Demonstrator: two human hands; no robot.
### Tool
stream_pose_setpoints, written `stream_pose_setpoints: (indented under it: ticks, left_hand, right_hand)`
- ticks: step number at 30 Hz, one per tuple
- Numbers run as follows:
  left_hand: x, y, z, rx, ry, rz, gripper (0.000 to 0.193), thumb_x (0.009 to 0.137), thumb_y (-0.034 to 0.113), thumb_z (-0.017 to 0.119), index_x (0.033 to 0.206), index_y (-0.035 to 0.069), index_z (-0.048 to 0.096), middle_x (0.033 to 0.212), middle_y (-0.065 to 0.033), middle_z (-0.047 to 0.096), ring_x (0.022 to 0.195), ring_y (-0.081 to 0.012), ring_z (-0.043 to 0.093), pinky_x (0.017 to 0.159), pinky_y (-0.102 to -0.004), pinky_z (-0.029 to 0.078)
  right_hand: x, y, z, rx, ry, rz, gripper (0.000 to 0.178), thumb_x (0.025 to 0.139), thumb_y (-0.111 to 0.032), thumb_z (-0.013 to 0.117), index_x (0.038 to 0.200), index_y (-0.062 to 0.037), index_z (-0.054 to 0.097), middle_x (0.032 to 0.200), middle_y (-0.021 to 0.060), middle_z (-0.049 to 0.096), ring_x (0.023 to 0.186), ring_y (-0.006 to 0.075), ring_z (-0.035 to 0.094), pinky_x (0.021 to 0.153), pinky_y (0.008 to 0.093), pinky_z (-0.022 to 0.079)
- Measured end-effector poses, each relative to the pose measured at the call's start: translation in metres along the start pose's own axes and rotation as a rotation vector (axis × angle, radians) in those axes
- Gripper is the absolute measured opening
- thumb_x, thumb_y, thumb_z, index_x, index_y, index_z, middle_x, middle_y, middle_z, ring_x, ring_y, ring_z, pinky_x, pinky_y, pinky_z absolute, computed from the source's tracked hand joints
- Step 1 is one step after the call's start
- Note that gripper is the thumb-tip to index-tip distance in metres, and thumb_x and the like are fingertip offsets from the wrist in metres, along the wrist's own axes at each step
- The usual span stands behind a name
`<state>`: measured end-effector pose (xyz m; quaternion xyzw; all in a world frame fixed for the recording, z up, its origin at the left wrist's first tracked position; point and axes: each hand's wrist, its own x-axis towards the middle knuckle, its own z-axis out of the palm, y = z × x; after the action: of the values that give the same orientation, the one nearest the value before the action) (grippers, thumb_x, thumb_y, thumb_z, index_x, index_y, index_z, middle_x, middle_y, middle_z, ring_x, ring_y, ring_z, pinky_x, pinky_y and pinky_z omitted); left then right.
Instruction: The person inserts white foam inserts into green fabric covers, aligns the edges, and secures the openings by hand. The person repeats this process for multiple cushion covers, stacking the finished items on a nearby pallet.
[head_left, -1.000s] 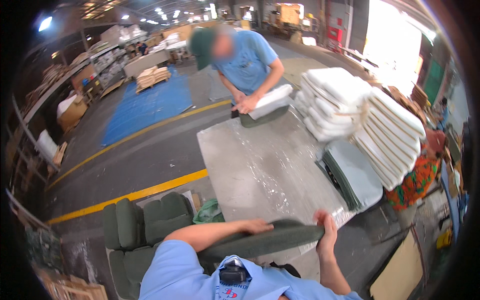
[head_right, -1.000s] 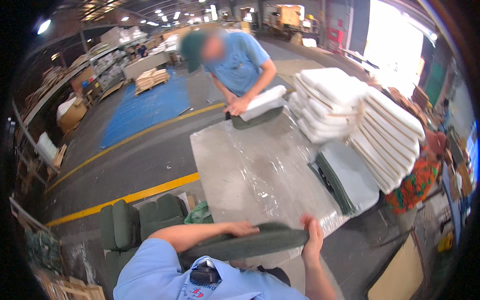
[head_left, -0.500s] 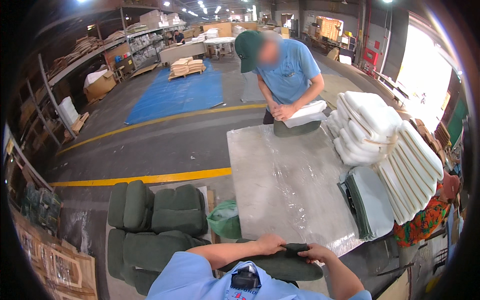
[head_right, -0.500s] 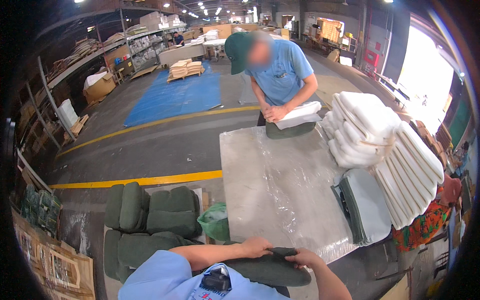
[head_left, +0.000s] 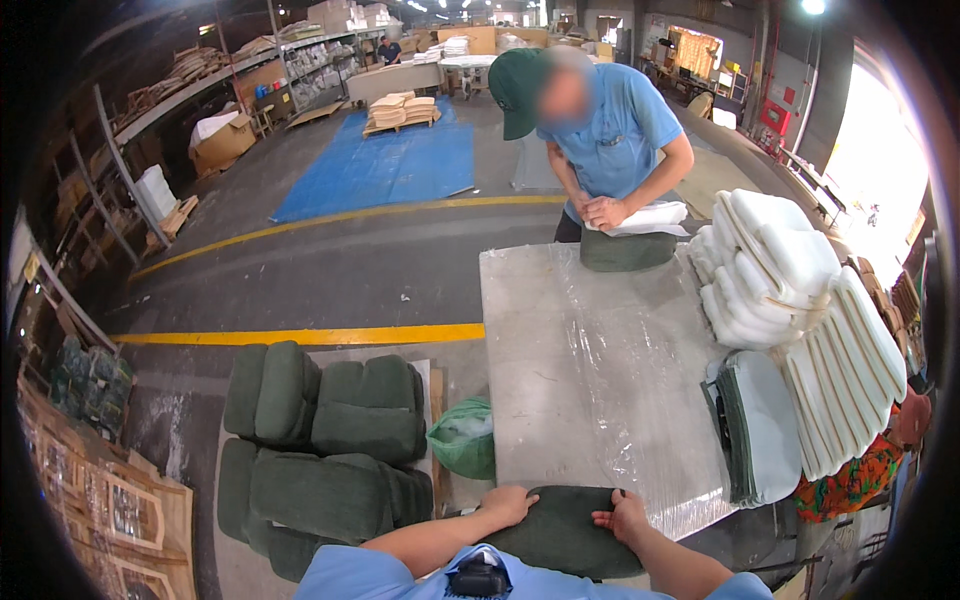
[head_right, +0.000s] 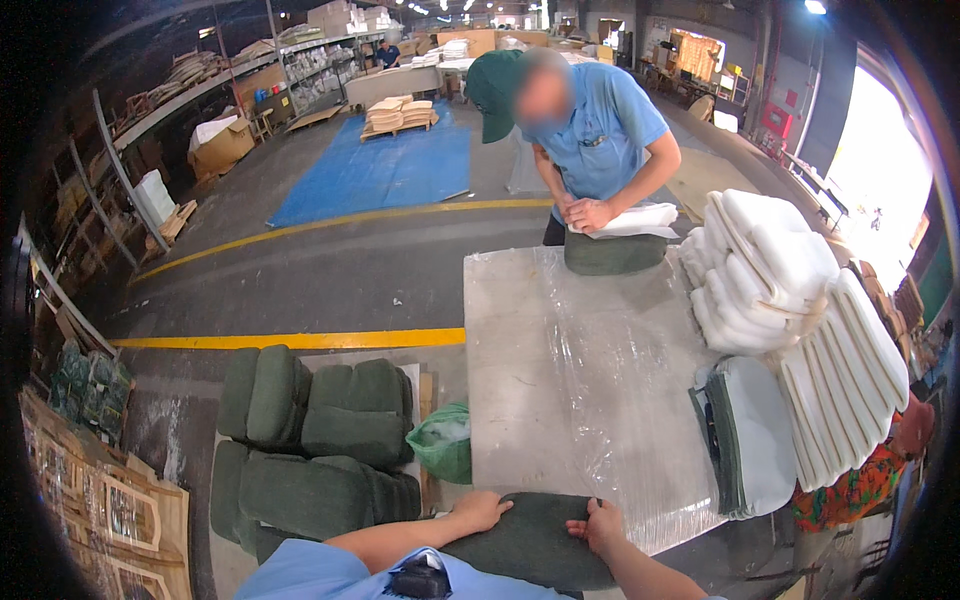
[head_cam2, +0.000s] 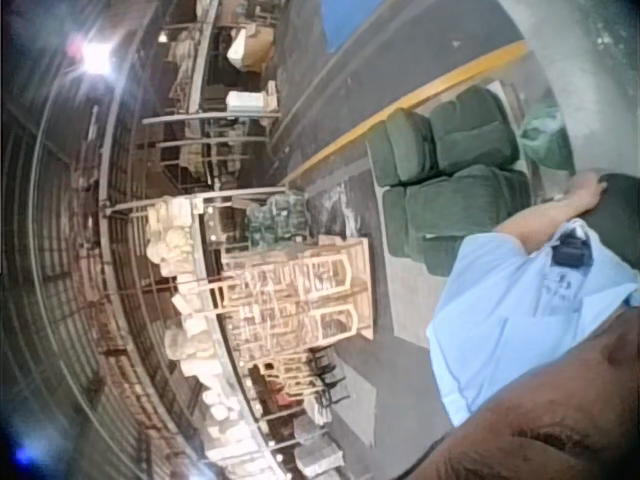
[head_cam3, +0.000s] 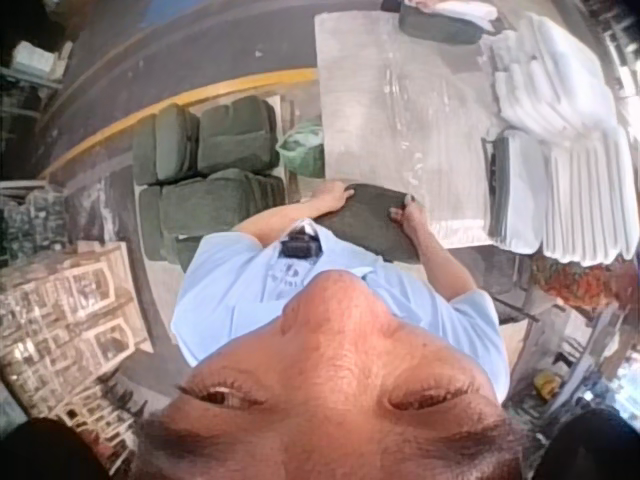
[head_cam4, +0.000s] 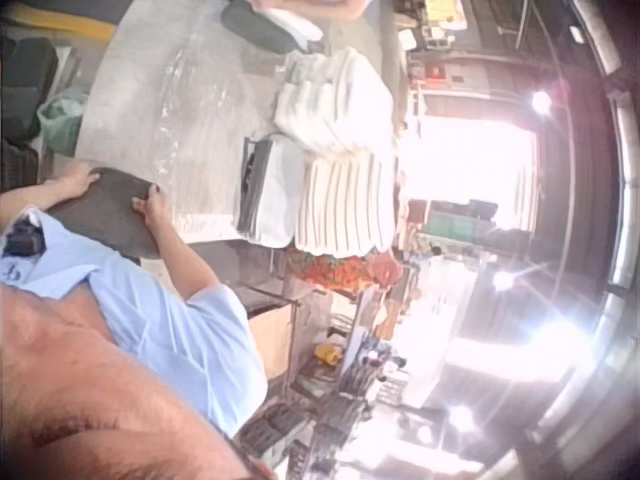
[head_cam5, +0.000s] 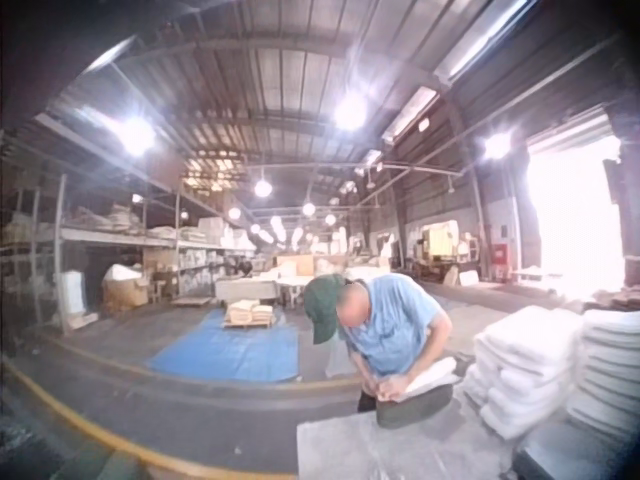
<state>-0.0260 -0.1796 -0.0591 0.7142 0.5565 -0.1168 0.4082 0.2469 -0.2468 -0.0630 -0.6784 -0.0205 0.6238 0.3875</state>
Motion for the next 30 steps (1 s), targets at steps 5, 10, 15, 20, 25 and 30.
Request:
stream_pose_setpoints:
  ticks: [5, 10, 15, 20, 25, 30]
  left_hand:
    - [0.005, -0.002, 0.007, 0.018, 0.105, 0.050, 0.054, 0.109, 0.050, 0.048, 0.105, 0.003, 0.075, 0.104, -0.0246, 0.076, 0.101, -0.0462, 0.072, 0.086, -0.0599, 0.055]
    - [0.005, -0.006, 0.020, -0.051, 0.189, 0.034, 0.055, 0.109, 0.049, 0.048, 0.094, 0.002, 0.071, 0.094, -0.0266, 0.074, 0.091, -0.0480, 0.071, 0.080, -0.0602, 0.054]
    - [0.010, -0.011, 0.033, -0.011, 0.184, 0.019, 0.053, 0.109, 0.050, 0.048, 0.095, 0.004, 0.070, 0.094, -0.0255, 0.075, 0.089, -0.0468, 0.072, 0.076, -0.0590, 0.056]
    - [0.010, -0.007, 0.019, 0.003, 0.139, 0.005, 0.053, 0.106, 0.053, 0.052, 0.101, 0.005, 0.073, 0.103, -0.0253, 0.075, 0.098, -0.0456, 0.072, 0.083, -0.0599, 0.055]
    - [0.000, -0.039, -0.015, 0.035, 0.027, 0.089, 0.059, 0.101, 0.062, 0.055, 0.109, 0.008, 0.076, 0.113, -0.0222, 0.075, 0.108, -0.0429, 0.070, 0.091, -0.0559, 0.055]
    - [-0.010, -0.049, -0.009, 0.025, 0.084, 0.013, 0.055, 0.104, 0.058, 0.054, 0.112, 0.009, 0.075, 0.113, -0.0213, 0.075, 0.108, -0.0433, 0.070, 0.089, -0.0550, 0.055]
  right_hand:
    - [0.013, 0.014, 0.007, -0.216, 0.109, -0.114, 0.031, 0.114, -0.025, 0.049, 0.127, 0.0029, 0.051, 0.094, 0.0192, 0.067, 0.049, 0.0263, 0.065, 0.039, 0.0362, 0.052]
    - [0.010, 0.025, 0.011, -0.372, 0.148, -0.129, 0.030, 0.113, -0.025, 0.049, 0.120, 0.0032, 0.056, 0.088, 0.0184, 0.067, 0.045, 0.0231, 0.062, 0.036, 0.0345, 0.046]
    - [0.017, 0.030, 0.012, -0.433, 0.142, -0.206, 0.031, 0.111, -0.024, 0.052, 0.109, 0.0061, 0.060, 0.064, 0.0118, 0.060, 0.041, 0.0218, 0.061, 0.037, 0.0358, 0.046]
    - [0.022, 0.030, 0.012, -0.423, 0.159, -0.296, 0.031, 0.112, -0.026, 0.051, 0.107, 0.0029, 0.060, 0.066, 0.0121, 0.061, 0.041, 0.0200, 0.059, 0.035, 0.0343, 0.044]
    - [0.025, 0.013, 0.013, -0.389, 0.129, -0.293, 0.030, 0.112, -0.026, 0.050, 0.109, 0.0026, 0.058, 0.074, 0.0137, 0.063, 0.042, 0.0208, 0.060, 0.035, 0.0345, 0.045]
    - [0.026, 0.010, 0.017, -0.402, 0.123, -0.274, 0.029, 0.112, -0.025, 0.050, 0.111, 0.0027, 0.058, 0.073, 0.0132, 0.061, 0.042, 0.0211, 0.060, 0.035, 0.0351, 0.046]
